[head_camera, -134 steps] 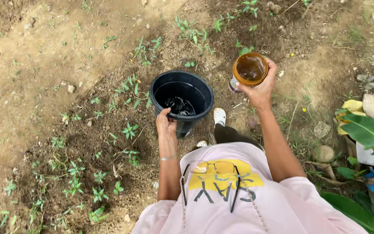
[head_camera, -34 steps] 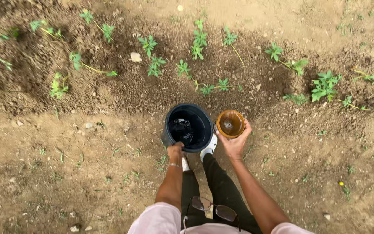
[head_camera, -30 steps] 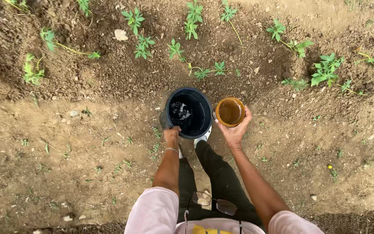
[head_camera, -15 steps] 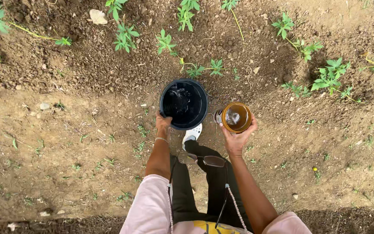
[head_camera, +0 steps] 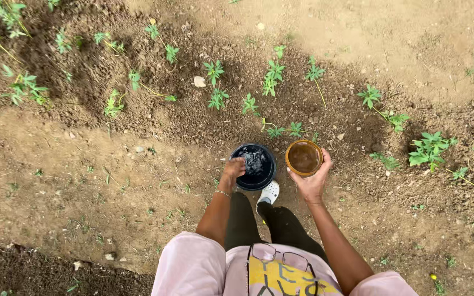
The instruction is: The person carries a black bucket containing a small container, then repeatedly scoops water from the bucket and pours it onto small plants in a garden bed. The person refills the small container from the bucket multiple times and continues watering different plants along the row.
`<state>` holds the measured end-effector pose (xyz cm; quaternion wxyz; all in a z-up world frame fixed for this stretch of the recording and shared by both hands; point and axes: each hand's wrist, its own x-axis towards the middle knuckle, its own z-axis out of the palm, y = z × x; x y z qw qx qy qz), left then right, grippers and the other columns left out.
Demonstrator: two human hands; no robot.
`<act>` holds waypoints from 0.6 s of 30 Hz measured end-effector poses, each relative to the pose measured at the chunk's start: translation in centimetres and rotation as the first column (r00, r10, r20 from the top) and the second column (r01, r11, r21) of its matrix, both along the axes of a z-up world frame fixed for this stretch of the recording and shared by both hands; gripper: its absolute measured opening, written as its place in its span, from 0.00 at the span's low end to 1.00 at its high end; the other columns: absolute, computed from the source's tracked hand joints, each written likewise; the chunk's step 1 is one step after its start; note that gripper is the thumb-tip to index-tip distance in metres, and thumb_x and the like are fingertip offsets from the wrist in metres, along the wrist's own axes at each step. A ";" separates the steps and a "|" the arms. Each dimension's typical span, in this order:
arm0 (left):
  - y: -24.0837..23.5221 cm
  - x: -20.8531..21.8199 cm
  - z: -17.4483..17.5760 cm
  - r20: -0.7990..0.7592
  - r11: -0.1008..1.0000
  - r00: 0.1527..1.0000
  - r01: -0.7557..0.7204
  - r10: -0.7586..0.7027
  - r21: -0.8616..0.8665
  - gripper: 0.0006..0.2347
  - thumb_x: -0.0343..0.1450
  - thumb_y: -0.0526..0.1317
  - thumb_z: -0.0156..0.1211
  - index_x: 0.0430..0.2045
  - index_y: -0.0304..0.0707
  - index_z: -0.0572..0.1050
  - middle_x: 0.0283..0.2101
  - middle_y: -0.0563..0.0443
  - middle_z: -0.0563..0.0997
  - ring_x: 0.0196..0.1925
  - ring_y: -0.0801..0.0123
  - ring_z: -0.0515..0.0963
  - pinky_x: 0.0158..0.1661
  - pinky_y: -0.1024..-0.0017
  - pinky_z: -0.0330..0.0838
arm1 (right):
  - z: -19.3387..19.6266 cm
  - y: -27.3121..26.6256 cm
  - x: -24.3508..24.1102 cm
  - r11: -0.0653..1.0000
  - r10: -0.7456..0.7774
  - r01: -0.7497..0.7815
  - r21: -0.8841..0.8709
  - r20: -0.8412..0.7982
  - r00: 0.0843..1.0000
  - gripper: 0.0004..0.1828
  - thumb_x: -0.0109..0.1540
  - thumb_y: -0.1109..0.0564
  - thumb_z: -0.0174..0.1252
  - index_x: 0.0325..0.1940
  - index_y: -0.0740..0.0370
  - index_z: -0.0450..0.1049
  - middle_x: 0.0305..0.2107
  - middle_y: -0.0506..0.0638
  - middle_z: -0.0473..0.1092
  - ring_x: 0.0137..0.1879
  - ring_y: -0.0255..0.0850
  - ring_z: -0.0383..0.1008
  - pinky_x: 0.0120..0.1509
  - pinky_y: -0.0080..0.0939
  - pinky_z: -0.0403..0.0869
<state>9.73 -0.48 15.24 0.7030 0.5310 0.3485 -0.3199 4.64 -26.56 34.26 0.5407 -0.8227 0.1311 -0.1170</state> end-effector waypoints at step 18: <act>3.5 32.0 11.8 0.181 0.980 0.966 0.196 -0.186 -0.035 0.11 0.72 0.39 0.58 0.46 0.36 0.77 0.47 0.46 0.81 0.51 0.59 0.79 0.51 0.58 0.75 | 11.6 9.0 19.8 0.989 0.141 -0.132 -0.063 0.163 0.976 0.57 0.48 0.56 0.80 0.72 0.62 0.50 0.62 0.60 0.64 0.70 0.52 0.68 0.76 0.51 0.68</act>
